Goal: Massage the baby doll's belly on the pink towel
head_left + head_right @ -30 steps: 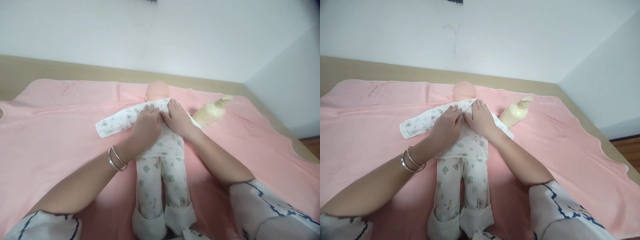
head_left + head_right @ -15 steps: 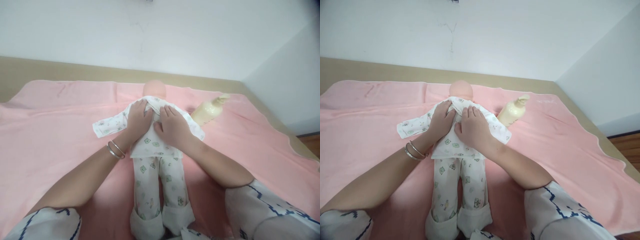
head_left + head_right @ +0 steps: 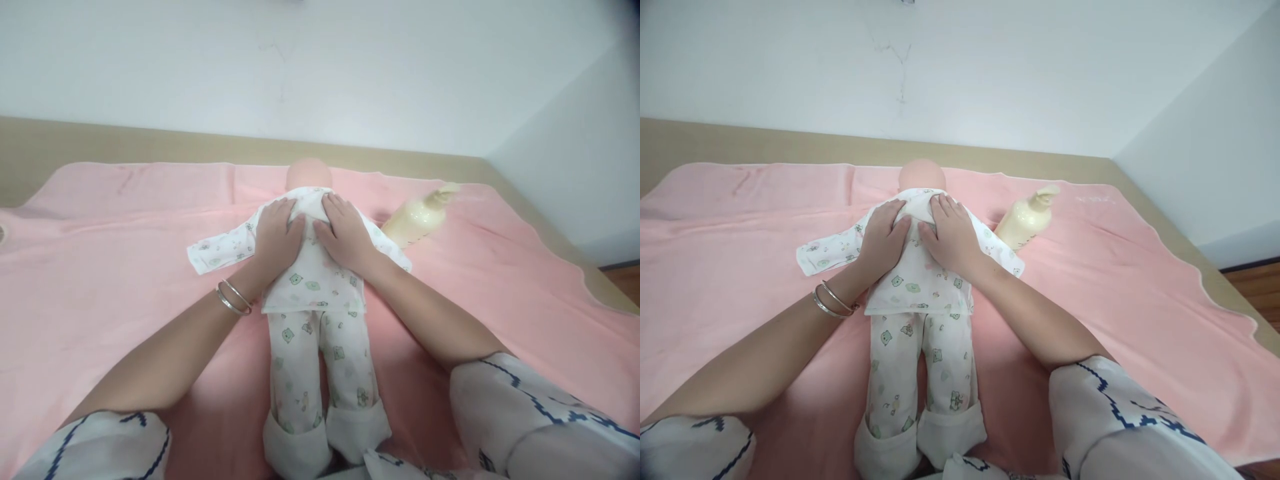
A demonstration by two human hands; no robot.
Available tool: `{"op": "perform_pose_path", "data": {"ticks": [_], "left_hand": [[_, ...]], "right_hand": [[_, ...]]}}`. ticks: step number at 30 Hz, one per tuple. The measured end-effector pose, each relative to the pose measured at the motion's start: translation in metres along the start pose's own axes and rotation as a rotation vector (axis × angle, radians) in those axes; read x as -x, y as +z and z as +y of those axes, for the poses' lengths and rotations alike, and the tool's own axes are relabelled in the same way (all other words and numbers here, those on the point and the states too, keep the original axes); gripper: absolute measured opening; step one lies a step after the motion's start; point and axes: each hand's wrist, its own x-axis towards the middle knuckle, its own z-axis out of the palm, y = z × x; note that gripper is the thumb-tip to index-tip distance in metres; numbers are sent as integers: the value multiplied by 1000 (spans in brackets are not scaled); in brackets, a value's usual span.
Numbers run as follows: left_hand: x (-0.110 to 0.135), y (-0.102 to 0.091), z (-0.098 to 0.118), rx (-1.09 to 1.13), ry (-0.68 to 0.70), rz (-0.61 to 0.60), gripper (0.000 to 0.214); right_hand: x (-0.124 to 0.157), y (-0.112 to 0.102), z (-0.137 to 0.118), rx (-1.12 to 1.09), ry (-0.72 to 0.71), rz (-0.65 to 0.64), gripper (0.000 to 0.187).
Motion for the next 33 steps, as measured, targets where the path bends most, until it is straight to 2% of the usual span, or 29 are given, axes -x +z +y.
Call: {"op": "perform_pose_path", "data": {"ticks": [8, 13, 19, 22, 27, 30, 33], "left_hand": [[0, -2, 1, -48, 15, -11, 52], [12, -2, 18, -123, 49, -19, 50], [20, -8, 35, -95, 52, -145, 53], [11, -13, 30, -61, 14, -198, 55], [-9, -21, 16, -12, -17, -163, 39], [-13, -22, 11, -30, 24, -153, 33], [-11, -19, 9, -124, 101, -139, 43]], "right_hand": [[0, -3, -3, 22, 0, -19, 68], [-2, -6, -3, 93, -37, -51, 69], [0, -12, -9, 179, -32, -100, 67], [8, -18, -17, 255, -63, -135, 66], [24, -25, -31, 330, -96, -169, 68], [28, -26, -35, 323, -89, -171, 67], [26, -29, -35, 297, -72, -174, 67]]}}
